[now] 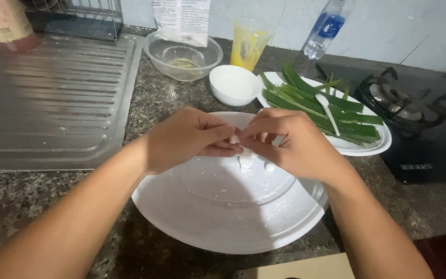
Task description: Shaping small pieces of white dough into balls on a plate by pinching and rolling them by hand.
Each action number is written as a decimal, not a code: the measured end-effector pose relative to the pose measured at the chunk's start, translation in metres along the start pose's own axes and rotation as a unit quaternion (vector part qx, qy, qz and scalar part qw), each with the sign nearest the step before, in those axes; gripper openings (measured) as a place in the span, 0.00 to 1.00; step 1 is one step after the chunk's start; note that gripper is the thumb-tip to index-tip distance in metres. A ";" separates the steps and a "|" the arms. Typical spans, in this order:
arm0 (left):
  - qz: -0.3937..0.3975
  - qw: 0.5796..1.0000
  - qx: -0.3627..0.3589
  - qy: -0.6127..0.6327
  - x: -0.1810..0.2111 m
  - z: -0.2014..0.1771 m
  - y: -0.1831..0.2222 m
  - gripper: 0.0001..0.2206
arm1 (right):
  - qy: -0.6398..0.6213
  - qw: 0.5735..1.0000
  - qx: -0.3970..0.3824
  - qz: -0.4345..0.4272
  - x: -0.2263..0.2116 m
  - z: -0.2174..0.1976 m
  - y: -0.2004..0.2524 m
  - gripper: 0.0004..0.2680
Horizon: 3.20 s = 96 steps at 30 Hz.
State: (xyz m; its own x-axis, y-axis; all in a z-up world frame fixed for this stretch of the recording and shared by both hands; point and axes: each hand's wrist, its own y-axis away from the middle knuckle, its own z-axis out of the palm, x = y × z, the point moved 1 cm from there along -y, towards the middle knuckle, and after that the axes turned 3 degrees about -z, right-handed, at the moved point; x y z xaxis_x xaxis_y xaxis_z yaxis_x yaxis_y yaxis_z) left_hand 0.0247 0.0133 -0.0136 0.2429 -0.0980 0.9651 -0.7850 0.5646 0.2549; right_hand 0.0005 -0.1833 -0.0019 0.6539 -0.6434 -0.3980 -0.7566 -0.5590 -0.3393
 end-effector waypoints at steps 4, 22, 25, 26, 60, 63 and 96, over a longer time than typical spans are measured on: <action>-0.001 1.000 -0.005 -0.026 0.000 -0.001 0.001 0.15 | 0.004 1.000 0.001 0.001 0.000 0.001 0.000 0.03; 0.039 0.997 -0.020 -0.058 -0.008 0.000 -0.005 0.12 | -0.042 0.993 -0.028 0.109 -0.002 -0.002 -0.002 0.02; 0.030 0.998 -0.019 -0.047 -0.007 0.002 -0.003 0.12 | -0.045 0.991 -0.046 0.117 -0.002 -0.002 -0.003 0.04; 0.019 0.997 -0.012 -0.069 -0.004 0.004 -0.001 0.11 | -0.056 0.989 -0.053 0.125 -0.002 -0.002 -0.003 0.03; 0.106 0.985 0.021 -0.133 -0.011 -0.017 -0.008 0.15 | 0.081 0.978 -0.135 0.137 -0.022 0.022 0.112 0.38; 0.146 0.973 0.008 -0.180 -0.018 -0.021 -0.013 0.09 | 0.080 0.958 -0.158 0.224 -0.036 0.024 0.106 0.38; 0.129 0.941 0.007 -0.311 -0.044 -0.020 -0.026 0.17 | 0.165 0.983 -0.072 -0.027 -0.103 0.073 0.074 0.22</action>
State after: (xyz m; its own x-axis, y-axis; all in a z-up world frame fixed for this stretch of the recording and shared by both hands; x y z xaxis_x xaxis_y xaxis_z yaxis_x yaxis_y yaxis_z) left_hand 0.0457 0.0197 -0.0636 -0.3347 -0.4231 0.8420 -0.7811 0.6244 0.0033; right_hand -0.1229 -0.1206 -0.0481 0.6774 -0.7316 -0.0767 -0.7273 -0.6506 -0.2187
